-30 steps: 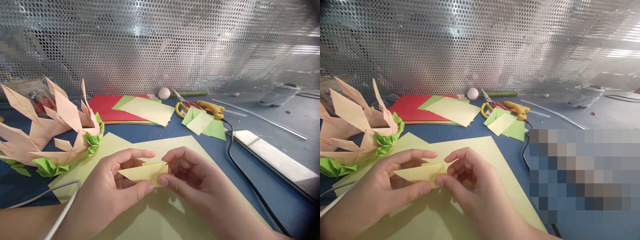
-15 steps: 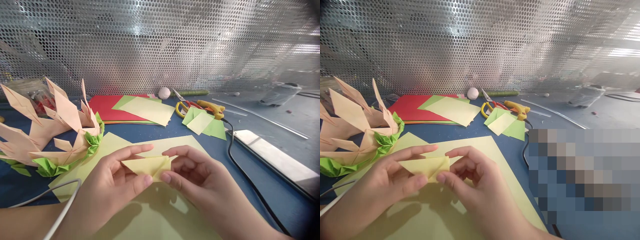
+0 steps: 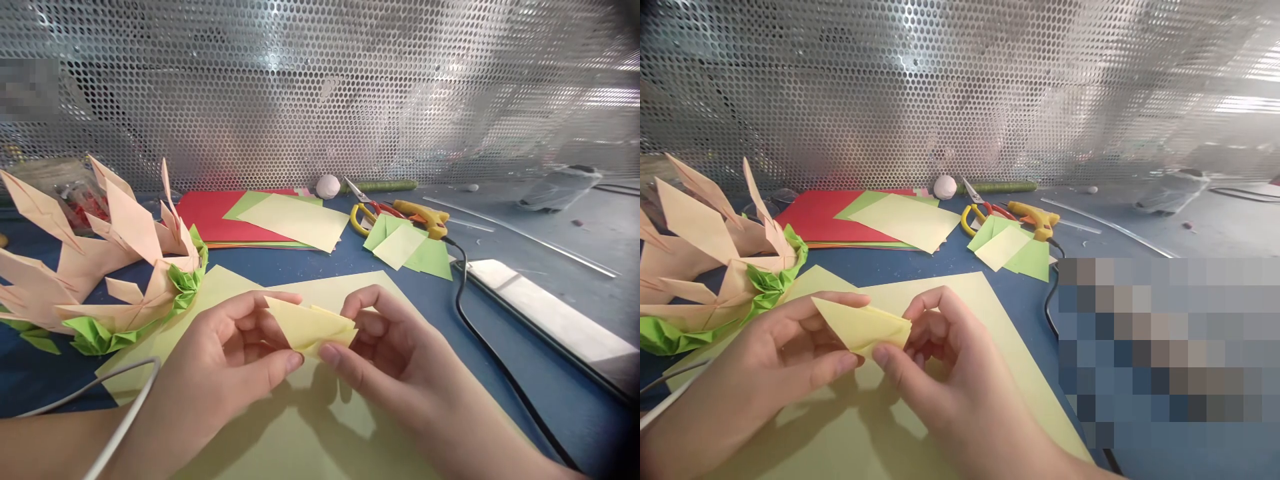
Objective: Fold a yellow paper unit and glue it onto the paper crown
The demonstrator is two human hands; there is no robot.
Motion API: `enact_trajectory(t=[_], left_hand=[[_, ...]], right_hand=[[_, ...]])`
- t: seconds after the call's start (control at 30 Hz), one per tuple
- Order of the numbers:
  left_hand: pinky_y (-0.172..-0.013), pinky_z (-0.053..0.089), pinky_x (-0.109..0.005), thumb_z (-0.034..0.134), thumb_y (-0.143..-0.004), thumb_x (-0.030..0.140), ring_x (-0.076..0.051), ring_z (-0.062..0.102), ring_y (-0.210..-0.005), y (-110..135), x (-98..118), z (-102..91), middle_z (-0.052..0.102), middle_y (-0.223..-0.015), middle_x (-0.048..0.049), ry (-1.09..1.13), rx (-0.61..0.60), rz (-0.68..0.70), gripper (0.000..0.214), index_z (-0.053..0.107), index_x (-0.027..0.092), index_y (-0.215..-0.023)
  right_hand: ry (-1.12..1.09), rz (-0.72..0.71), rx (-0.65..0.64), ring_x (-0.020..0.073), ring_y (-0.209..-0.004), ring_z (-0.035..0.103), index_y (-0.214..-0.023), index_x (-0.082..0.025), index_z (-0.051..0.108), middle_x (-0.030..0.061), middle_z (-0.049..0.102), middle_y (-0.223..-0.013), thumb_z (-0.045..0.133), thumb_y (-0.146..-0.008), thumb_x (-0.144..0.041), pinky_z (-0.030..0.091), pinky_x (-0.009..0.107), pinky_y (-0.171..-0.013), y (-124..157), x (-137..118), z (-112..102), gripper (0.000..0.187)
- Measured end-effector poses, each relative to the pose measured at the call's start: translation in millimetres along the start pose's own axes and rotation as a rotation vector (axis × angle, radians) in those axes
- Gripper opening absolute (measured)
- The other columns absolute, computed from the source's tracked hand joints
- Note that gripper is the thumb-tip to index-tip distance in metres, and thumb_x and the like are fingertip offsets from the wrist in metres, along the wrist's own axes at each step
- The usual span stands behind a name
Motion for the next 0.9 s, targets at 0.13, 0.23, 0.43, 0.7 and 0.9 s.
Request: enact_trajectory(t=[0.13,0.23,0.43,0.7,0.9], left_hand=[[-0.070,0.054,-0.020,0.083,-0.067,0.028,-0.017,0.068,-0.078,-1.0,-0.6,-0.7,0.070,-0.075,0.0027,0.012,-0.014,0.032,0.030,0.075,0.026,-0.096],[-0.072,0.055,-0.020,0.082,-0.068,0.025,-0.016,0.069,-0.077,-1.7,-0.7,0.4,0.065,-0.069,0.0049,0.066,-0.044,0.065,0.024,0.076,0.028,-0.091],[-0.066,0.054,-0.018,0.080,-0.067,0.014,-0.015,0.070,-0.077,-2.5,1.3,2.5,0.075,-0.081,0.0038,0.067,-0.148,0.075,0.027,0.075,0.027,-0.090],[-0.060,0.050,-0.019,0.082,-0.066,0.029,-0.013,0.066,-0.066,0.9,-2.6,-0.8,0.075,-0.074,0.0037,0.004,-0.016,0.017,0.027,0.070,0.025,-0.089],[-0.063,0.051,-0.018,0.077,-0.067,0.022,-0.013,0.069,-0.070,3.0,2.1,5.1,0.079,-0.076,0.0046,0.069,-0.048,0.043,0.019,0.075,0.027,-0.086]], right_hand=[[-0.003,0.006,-0.002,0.0141,-0.067,0.059,-0.089,-0.026,0.050,-0.0039,0.063,-0.074,0.074,-0.083,-0.051,0.048,0.024,-0.060,0.7,-0.2,0.5,0.035],[0.004,0.007,0.005,0.0131,-0.068,0.059,-0.092,-0.025,0.052,-0.0036,0.065,-0.076,0.074,-0.084,-0.046,0.047,0.023,-0.061,1.1,-0.2,0.2,0.031],[0.049,-0.008,0.020,0.0129,-0.068,0.057,-0.087,-0.025,0.051,-0.0037,0.063,-0.076,0.072,-0.086,-0.039,0.045,0.024,-0.062,2.0,1.2,-0.9,0.025],[0.039,0.035,0.024,0.0132,-0.064,0.059,-0.094,-0.027,0.052,-0.0057,0.062,-0.071,0.075,-0.083,-0.033,0.047,0.025,-0.062,4.5,2.9,-0.8,0.026],[-0.039,0.108,-0.028,0.0155,-0.067,0.061,-0.100,-0.030,0.054,-0.0066,0.059,-0.070,0.082,-0.075,-0.033,0.046,0.026,-0.061,1.0,7.4,0.5,0.038]])
Point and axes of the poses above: each hand's wrist, its own y-axis away from the middle knuckle, its own z-axis out of the palm, x = y × z, the point moved 2 cm from there along -y, towards the middle knuckle
